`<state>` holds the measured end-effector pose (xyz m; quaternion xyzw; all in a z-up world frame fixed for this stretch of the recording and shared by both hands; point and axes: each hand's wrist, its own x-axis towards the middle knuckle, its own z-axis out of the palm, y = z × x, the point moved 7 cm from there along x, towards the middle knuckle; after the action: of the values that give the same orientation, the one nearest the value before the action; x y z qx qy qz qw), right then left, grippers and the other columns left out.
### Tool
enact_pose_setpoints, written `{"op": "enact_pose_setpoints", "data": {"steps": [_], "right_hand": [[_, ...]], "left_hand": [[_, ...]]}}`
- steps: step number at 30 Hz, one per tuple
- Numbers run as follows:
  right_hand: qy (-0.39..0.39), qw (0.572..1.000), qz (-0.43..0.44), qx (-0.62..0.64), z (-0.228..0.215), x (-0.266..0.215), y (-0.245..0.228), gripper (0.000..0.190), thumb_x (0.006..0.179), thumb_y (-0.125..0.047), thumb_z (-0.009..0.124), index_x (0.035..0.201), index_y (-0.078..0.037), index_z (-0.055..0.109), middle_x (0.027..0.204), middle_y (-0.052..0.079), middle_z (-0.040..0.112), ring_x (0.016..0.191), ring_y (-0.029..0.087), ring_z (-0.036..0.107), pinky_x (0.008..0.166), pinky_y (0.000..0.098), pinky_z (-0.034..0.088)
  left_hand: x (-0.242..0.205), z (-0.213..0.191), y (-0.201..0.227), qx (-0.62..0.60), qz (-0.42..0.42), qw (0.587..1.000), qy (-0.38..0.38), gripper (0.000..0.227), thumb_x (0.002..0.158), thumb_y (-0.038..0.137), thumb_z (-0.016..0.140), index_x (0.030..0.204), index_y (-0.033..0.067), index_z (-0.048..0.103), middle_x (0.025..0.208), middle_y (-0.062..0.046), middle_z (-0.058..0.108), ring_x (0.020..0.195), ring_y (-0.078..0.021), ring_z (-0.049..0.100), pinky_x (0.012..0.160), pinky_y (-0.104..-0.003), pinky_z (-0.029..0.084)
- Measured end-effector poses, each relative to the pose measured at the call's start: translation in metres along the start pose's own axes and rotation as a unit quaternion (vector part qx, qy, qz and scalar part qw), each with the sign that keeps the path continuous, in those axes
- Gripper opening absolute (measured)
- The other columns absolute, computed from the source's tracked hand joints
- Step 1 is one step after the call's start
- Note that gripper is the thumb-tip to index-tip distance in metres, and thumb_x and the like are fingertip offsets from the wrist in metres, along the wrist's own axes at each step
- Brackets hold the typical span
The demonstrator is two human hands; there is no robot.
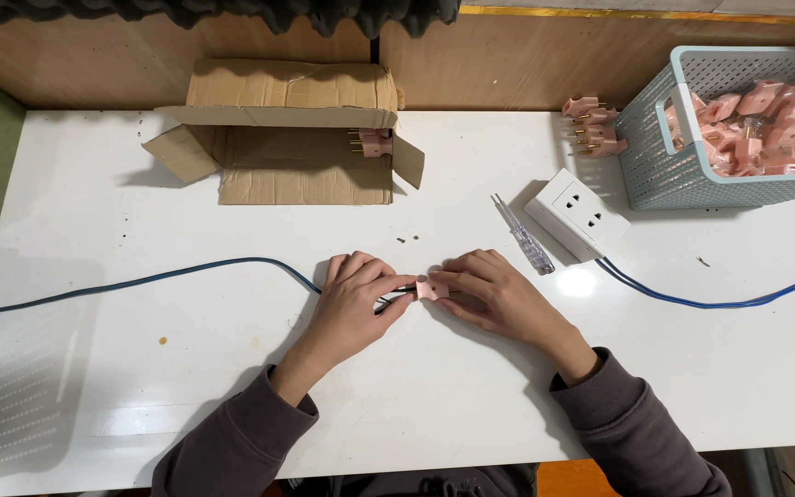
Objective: The person assembles a pink electrical plug by inserting metal prongs and tightening them with a screwdriver. They handle multiple plug components and place the finished plug into a cardboard box.
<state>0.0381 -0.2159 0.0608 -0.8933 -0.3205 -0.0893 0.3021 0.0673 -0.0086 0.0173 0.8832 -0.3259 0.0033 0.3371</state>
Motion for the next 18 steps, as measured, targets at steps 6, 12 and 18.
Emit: {"op": "enact_pose_setpoints", "data": {"steps": [6,12,18], "right_hand": [[0.005,1.0,-0.01,-0.001,0.005,0.0,0.0,0.028,0.105,-0.026,0.084,0.129,-0.011,0.084,0.115,0.011,0.08,0.108,0.029,0.076,0.098,0.0439,0.06],[-0.008,1.0,-0.021,-0.008,0.006,-0.001,0.001,0.03,0.103,-0.023,0.085,0.132,-0.012,0.085,0.115,0.01,0.079,0.109,0.03,0.076,0.098,0.0451,0.059],[-0.005,1.0,-0.02,0.01,0.011,-0.007,0.007,0.032,0.102,-0.02,0.086,0.133,-0.013,0.084,0.115,0.009,0.079,0.108,0.03,0.076,0.099,0.0457,0.059]], "left_hand": [[0.001,-0.005,0.006,-0.009,0.003,1.0,0.005,0.021,0.109,0.036,0.076,0.124,0.024,0.084,0.098,0.002,0.07,0.114,-0.0196,0.062,0.111,-0.046,0.041],[0.003,0.0,0.012,0.01,0.031,0.999,0.03,0.028,0.105,0.04,0.081,0.127,0.0217,0.081,0.102,0.0,0.069,0.114,-0.0217,0.062,0.11,-0.049,0.041],[0.0,0.004,0.012,0.013,0.05,0.998,0.044,0.025,0.105,0.039,0.08,0.123,0.0213,0.079,0.104,0.001,0.068,0.116,-0.021,0.062,0.108,-0.047,0.043]]}}
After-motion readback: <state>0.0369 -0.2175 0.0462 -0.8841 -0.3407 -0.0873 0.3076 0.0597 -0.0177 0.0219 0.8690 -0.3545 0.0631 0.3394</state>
